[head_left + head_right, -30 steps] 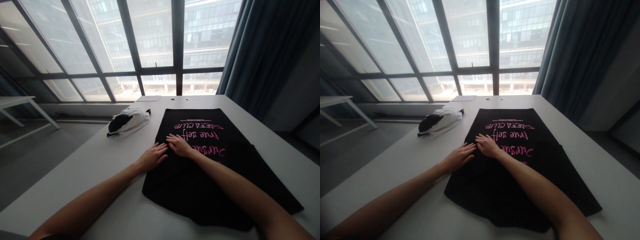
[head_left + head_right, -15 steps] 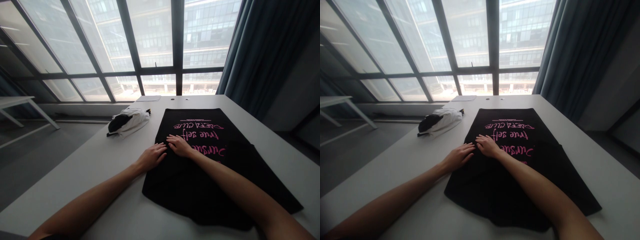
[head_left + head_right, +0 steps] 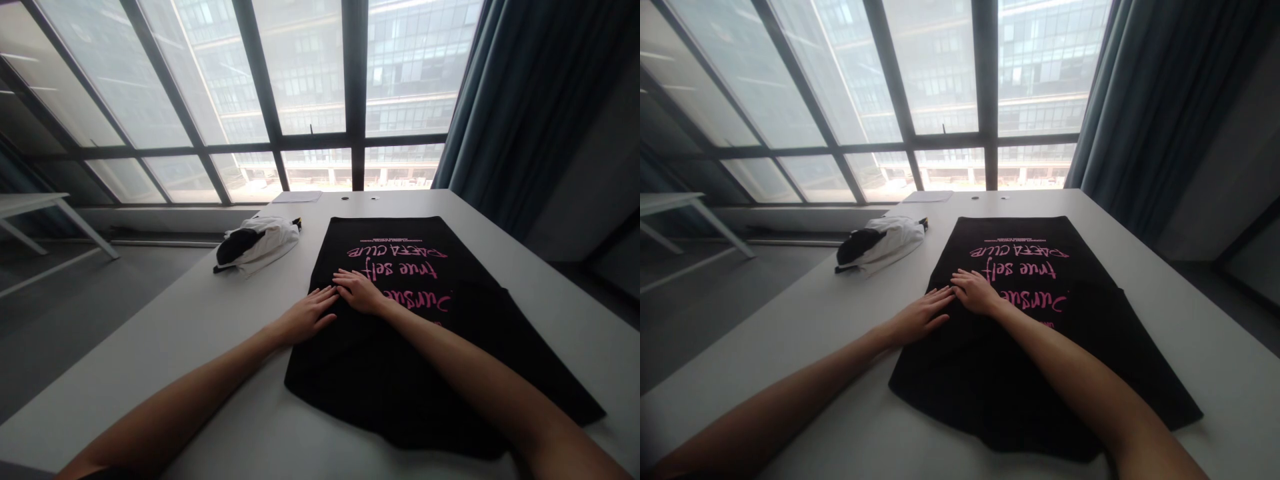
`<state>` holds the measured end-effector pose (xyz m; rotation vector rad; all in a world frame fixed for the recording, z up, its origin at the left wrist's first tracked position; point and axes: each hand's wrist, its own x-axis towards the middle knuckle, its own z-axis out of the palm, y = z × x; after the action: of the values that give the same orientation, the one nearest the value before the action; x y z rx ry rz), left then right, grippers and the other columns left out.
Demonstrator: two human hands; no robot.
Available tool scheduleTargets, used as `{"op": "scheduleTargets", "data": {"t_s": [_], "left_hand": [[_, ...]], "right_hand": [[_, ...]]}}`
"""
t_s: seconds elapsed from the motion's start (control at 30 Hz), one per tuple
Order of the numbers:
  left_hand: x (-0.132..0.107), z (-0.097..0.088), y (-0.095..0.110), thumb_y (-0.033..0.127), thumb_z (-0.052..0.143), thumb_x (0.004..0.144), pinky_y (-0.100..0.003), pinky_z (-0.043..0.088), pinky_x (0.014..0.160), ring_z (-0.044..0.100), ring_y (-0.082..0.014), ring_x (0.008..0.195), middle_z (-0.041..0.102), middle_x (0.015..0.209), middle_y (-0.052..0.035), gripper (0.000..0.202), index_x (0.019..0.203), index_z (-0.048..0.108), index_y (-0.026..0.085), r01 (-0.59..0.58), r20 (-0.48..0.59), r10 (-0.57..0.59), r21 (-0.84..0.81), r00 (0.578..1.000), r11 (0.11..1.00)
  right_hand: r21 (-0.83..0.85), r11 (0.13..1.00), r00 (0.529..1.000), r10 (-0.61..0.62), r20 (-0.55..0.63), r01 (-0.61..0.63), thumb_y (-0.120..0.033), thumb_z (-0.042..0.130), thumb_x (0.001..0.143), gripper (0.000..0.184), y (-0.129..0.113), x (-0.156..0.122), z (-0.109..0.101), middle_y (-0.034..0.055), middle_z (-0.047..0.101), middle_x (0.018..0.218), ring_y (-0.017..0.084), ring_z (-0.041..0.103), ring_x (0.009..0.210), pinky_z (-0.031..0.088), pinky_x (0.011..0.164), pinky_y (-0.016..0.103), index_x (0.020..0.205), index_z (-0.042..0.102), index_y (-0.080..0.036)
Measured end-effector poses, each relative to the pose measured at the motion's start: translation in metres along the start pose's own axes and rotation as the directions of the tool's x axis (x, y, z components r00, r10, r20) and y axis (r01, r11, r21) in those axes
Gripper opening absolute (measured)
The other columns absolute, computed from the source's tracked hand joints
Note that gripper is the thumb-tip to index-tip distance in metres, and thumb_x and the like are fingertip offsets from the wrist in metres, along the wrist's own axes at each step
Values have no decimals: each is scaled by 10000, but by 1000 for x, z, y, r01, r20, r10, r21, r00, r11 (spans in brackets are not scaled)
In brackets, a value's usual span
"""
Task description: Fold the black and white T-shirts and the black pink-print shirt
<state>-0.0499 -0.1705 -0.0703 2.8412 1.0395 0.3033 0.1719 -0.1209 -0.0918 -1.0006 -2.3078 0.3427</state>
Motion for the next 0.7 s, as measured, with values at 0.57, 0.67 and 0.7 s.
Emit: {"op": "scheduleTargets", "data": {"t_s": [0.57,0.67,0.7], "left_hand": [[-1,3,-4,587,397,1014,-479,175,1240,150,-279,1527,147,1654,-76,677,1592,247,266,46,53,-48,44,997,998],[-1,2,-3,603,392,1009,-481,168,1240,132,-286,1529,135,1657,-84,691,1592,248,261,71,73,-74,50,995,996],[-1,2,-2,608,393,1007,-486,166,1239,117,-291,1531,122,1661,-80,689,1591,252,269,86,73,-90,52,993,995]], "right_hand": [[-39,998,997,41,61,-39,-255,449,990,378,-3,1,-1,109,557,1448,251,397,1435,258,1182,548,1311,640,-196],[-35,999,998,22,59,-20,-272,452,993,373,-2,1,-2,105,555,1450,244,389,1439,247,1190,536,1300,651,-200],[-36,999,998,19,62,-16,-277,453,993,370,-2,1,-2,103,555,1450,242,388,1440,244,1194,531,1292,657,-200]]}}
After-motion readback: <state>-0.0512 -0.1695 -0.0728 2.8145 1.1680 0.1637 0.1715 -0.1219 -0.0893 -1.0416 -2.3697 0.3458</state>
